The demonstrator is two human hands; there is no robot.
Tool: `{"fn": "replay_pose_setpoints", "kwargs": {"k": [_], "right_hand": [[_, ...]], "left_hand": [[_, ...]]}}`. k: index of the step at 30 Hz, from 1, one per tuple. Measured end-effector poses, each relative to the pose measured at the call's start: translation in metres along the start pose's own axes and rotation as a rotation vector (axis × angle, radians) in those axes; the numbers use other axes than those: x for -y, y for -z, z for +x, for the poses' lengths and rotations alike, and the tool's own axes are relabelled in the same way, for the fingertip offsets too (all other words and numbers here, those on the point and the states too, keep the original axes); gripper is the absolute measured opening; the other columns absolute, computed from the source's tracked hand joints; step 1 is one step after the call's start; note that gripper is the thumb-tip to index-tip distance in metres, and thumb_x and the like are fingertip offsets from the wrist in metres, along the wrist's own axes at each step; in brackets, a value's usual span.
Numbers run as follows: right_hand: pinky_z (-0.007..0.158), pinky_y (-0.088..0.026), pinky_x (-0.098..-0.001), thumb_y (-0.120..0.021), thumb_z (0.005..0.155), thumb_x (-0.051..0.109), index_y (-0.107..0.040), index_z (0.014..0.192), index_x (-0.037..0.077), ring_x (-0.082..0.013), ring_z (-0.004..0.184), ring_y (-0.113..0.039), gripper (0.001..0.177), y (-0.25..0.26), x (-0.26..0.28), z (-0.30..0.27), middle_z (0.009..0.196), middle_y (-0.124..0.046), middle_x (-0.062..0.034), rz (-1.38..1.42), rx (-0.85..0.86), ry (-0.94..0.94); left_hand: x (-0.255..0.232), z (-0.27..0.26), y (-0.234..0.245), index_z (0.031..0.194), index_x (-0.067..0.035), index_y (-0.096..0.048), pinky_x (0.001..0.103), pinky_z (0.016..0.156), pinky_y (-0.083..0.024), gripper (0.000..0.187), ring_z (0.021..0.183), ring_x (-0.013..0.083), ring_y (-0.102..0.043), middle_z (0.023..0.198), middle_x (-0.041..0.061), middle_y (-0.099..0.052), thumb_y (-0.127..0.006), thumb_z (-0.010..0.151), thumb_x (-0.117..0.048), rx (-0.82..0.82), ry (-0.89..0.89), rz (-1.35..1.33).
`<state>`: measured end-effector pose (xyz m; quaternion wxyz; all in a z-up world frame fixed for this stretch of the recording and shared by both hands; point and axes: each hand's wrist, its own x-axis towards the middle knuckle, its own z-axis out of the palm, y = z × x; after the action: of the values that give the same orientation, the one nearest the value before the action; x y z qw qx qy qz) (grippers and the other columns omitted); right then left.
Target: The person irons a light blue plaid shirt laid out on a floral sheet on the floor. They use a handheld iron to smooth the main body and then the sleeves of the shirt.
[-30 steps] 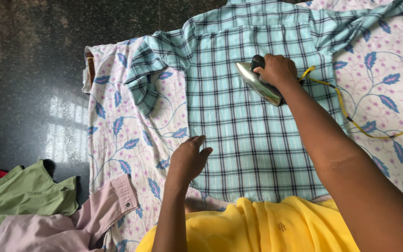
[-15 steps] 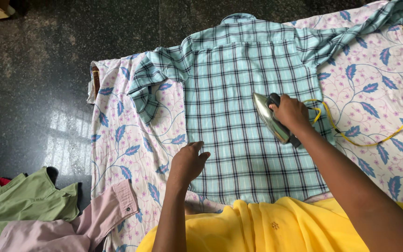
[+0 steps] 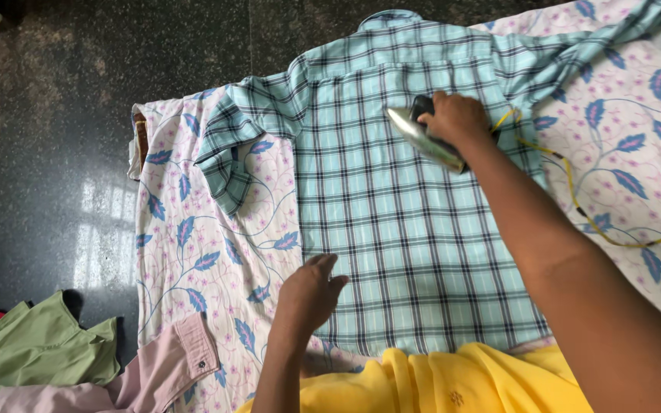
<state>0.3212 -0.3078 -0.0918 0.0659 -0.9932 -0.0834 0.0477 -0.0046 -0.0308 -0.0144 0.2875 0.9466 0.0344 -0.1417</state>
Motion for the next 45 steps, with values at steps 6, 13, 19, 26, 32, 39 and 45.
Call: {"fn": "replay_pose_setpoints", "kwargs": {"k": [6, 13, 19, 26, 32, 39, 45], "right_hand": [[0.075, -0.058, -0.0517, -0.075, 0.093, 0.054, -0.066, 0.116, 0.001, -0.0408, 0.089, -0.074, 0.059, -0.005, -0.012, 0.053, 0.097, -0.074, -0.0236, -0.042, -0.007, -0.01], [0.086, -0.055, -0.052, -0.075, 0.092, 0.05, -0.068, 0.113, 0.002, -0.0427, 0.104, -0.069, 0.053, -0.003, -0.006, 0.03, 0.11, -0.072, -0.0242, 0.108, -0.023, -0.175], [0.085, -0.056, -0.0529, -0.072, 0.094, 0.05, -0.067, 0.112, 0.002, -0.0447, 0.102, -0.07, 0.051, -0.004, -0.011, -0.06, 0.107, -0.073, -0.025, 0.108, 0.064, -0.196], [0.078, -0.059, -0.052, -0.069, 0.094, 0.053, -0.066, 0.107, 0.002, -0.0421, 0.09, -0.075, 0.053, -0.006, -0.025, -0.16, 0.092, -0.075, -0.022, 0.045, 0.082, -0.144], [0.078, -0.057, -0.0545, -0.068, 0.094, 0.053, -0.065, 0.107, 0.004, -0.044, 0.09, -0.073, 0.051, -0.011, -0.031, -0.127, 0.091, -0.074, -0.023, 0.103, 0.053, -0.122], [0.082, -0.054, -0.055, -0.072, 0.095, 0.054, -0.067, 0.112, 0.002, -0.0448, 0.096, -0.071, 0.055, -0.016, -0.043, 0.01, 0.102, -0.073, -0.025, 0.077, -0.11, -0.178], [0.074, -0.056, -0.0518, -0.075, 0.096, 0.058, -0.067, 0.114, -0.003, -0.0432, 0.092, -0.073, 0.064, -0.021, -0.075, 0.093, 0.1, -0.074, -0.0263, -0.037, -0.124, -0.194]], "left_hand": [[-0.004, 0.002, -0.007, 0.131, -0.008, -0.064, 0.044, 0.091, -0.054, 0.047, 0.112, 0.0349, -0.067, 0.133, 0.012, -0.065, -0.07, 0.09, -0.031, 0.065, 0.042, 0.013], [-0.008, 0.002, -0.011, 0.13, -0.009, -0.064, 0.044, 0.091, -0.054, 0.046, 0.111, 0.0344, -0.067, 0.131, 0.011, -0.067, -0.069, 0.09, -0.031, 0.094, 0.048, 0.018], [-0.005, 0.004, -0.012, 0.127, -0.008, -0.066, 0.046, 0.09, -0.054, 0.044, 0.109, 0.0368, -0.067, 0.126, 0.014, -0.068, -0.072, 0.089, -0.029, 0.042, -0.005, 0.019], [-0.004, -0.001, -0.01, 0.128, -0.01, -0.066, 0.045, 0.09, -0.055, 0.044, 0.109, 0.036, -0.068, 0.123, 0.014, -0.07, -0.071, 0.09, -0.032, 0.069, 0.011, 0.043], [-0.002, -0.006, -0.012, 0.128, -0.007, -0.065, 0.045, 0.09, -0.054, 0.047, 0.111, 0.0367, -0.067, 0.128, 0.014, -0.068, -0.072, 0.089, -0.031, 0.043, -0.029, 0.018], [0.002, 0.001, -0.008, 0.13, -0.007, -0.063, 0.044, 0.091, -0.054, 0.047, 0.111, 0.0362, -0.067, 0.133, 0.013, -0.065, -0.07, 0.09, -0.03, 0.072, 0.039, 0.01], [-0.008, 0.005, -0.003, 0.133, -0.008, -0.062, 0.043, 0.095, -0.053, 0.048, 0.115, 0.0351, -0.066, 0.139, 0.012, -0.062, -0.068, 0.091, -0.03, 0.135, 0.095, 0.028]]}}
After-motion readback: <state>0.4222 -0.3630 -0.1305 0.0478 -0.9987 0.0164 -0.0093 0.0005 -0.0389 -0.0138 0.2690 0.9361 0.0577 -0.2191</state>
